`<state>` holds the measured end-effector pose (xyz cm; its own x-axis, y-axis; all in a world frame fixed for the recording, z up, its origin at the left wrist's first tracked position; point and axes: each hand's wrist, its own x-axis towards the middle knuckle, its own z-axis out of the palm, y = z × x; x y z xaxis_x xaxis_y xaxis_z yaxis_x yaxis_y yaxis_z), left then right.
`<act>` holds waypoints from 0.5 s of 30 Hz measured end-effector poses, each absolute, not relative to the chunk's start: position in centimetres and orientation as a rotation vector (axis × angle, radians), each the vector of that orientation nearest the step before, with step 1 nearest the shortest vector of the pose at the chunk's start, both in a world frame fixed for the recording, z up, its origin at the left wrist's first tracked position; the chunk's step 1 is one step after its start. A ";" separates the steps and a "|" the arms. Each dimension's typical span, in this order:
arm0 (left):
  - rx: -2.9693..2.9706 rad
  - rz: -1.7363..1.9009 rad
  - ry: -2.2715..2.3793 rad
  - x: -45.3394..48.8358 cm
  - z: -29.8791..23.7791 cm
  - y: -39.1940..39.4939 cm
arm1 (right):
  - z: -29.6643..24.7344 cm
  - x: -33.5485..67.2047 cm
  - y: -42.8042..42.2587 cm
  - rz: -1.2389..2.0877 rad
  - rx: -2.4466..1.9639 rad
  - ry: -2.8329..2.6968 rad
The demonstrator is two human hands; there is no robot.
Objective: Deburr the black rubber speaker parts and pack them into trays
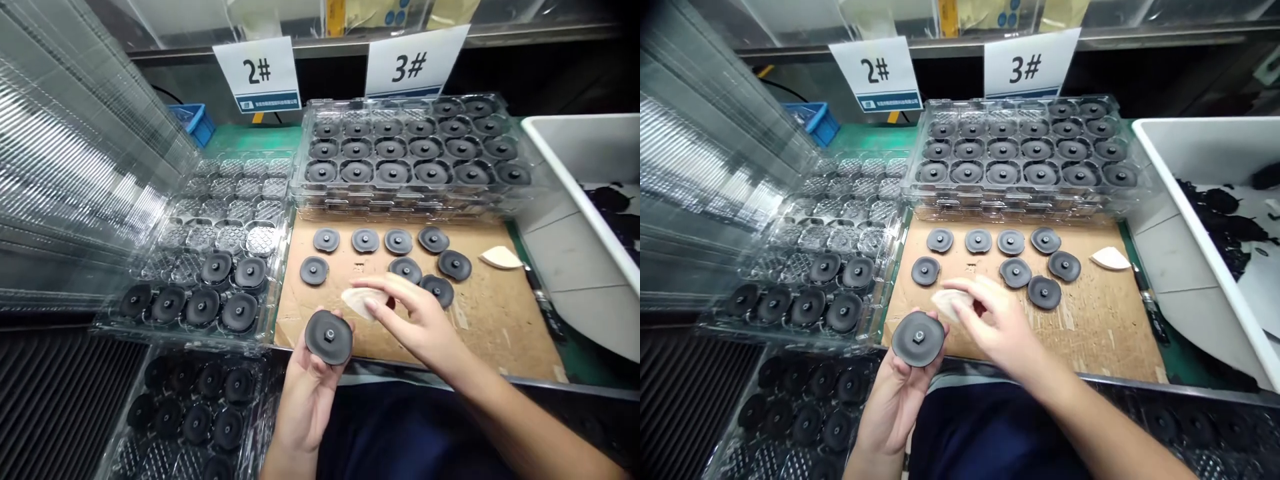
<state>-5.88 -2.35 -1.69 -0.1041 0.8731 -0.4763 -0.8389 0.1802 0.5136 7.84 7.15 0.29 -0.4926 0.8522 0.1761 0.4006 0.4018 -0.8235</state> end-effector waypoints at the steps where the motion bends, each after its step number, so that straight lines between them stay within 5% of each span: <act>1: 0.075 1.419 0.867 -5.5 -1.4 -2.2 | 1.8 7.7 6.8 0.938 -0.988 -2.029; 7: 0.206 1.266 0.963 -4.0 -0.2 -1.5 | 5.4 8.7 4.5 1.168 -0.741 -2.243; 12: 0.339 1.165 1.070 -2.1 0.3 -1.6 | 5.0 10.2 4.4 0.783 -0.746 -2.055; 15: 0.369 0.995 1.052 -0.6 0.6 -2.1 | 5.0 12.0 3.8 0.933 -0.631 -2.094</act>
<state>-0.63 -2.08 0.61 0.1330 0.8244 -0.5502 -0.5037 0.5343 0.6788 11.99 3.84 4.99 -0.6009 0.6741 0.4296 0.1310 0.6133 -0.7789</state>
